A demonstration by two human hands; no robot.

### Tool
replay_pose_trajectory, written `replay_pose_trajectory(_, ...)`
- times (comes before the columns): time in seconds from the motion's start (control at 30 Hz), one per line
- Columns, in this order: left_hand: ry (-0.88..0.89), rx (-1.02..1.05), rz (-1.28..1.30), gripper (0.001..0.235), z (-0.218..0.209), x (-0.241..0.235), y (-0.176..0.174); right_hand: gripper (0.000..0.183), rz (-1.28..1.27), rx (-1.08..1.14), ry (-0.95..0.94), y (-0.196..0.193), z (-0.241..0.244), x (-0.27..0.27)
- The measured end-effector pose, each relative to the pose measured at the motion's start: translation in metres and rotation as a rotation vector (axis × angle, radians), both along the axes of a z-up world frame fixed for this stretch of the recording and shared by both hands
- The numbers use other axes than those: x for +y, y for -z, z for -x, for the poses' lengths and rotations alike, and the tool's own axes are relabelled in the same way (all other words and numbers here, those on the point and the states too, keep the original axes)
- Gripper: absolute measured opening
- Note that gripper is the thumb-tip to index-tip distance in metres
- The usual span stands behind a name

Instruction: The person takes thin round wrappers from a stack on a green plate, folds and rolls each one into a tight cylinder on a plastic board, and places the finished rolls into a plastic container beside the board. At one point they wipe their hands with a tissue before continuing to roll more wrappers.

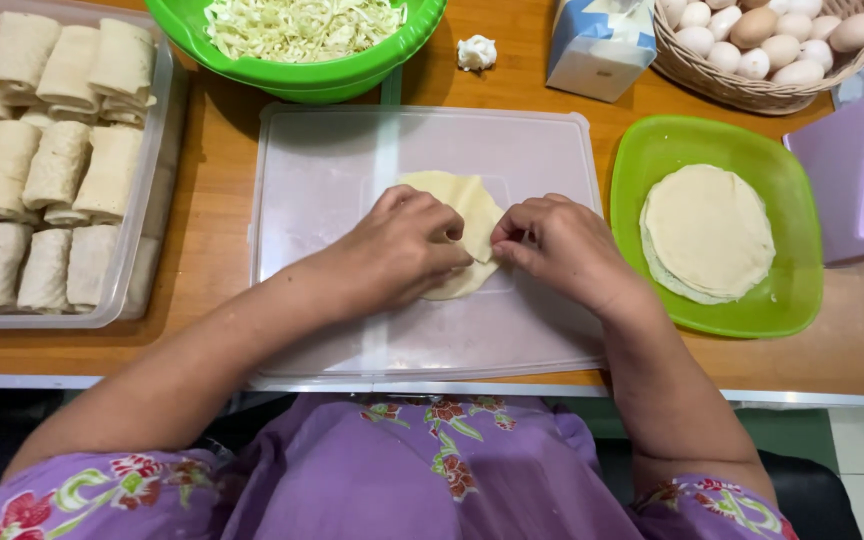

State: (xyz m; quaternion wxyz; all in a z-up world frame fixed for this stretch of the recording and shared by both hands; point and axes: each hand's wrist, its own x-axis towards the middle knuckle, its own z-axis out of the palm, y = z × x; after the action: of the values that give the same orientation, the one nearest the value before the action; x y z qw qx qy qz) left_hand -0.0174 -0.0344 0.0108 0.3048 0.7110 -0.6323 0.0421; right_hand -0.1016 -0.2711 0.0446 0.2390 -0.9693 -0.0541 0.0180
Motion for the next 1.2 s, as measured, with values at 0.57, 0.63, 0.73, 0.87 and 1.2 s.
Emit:
replay_pose_trajectory(0.57,-0.029,0.008,0.052,0.026,0.006,-0.002,0.021,0.015,0.098,0.071,0.002,0.018,-0.004,0.009)
replay_pose_trajectory(0.63,-0.033,0.009,0.056,0.028,0.005,-0.001,0.018,0.015,0.075,0.081,-0.006,0.015,-0.005,0.008)
replay_pose_trajectory(0.73,-0.032,-0.019,0.056,0.035,0.008,-0.002,0.019,0.015,0.080,0.088,0.010,0.011,-0.004,0.010)
replay_pose_trajectory(0.87,-0.039,-0.032,0.014,0.041,0.009,-0.004,0.023,0.015,0.039,0.092,-0.007,0.016,-0.005,0.002)
replay_pose_trajectory(1.2,-0.108,0.275,0.048,0.028,-0.030,0.006,0.034,0.017,0.078,0.047,0.014,0.010,-0.004,0.017)
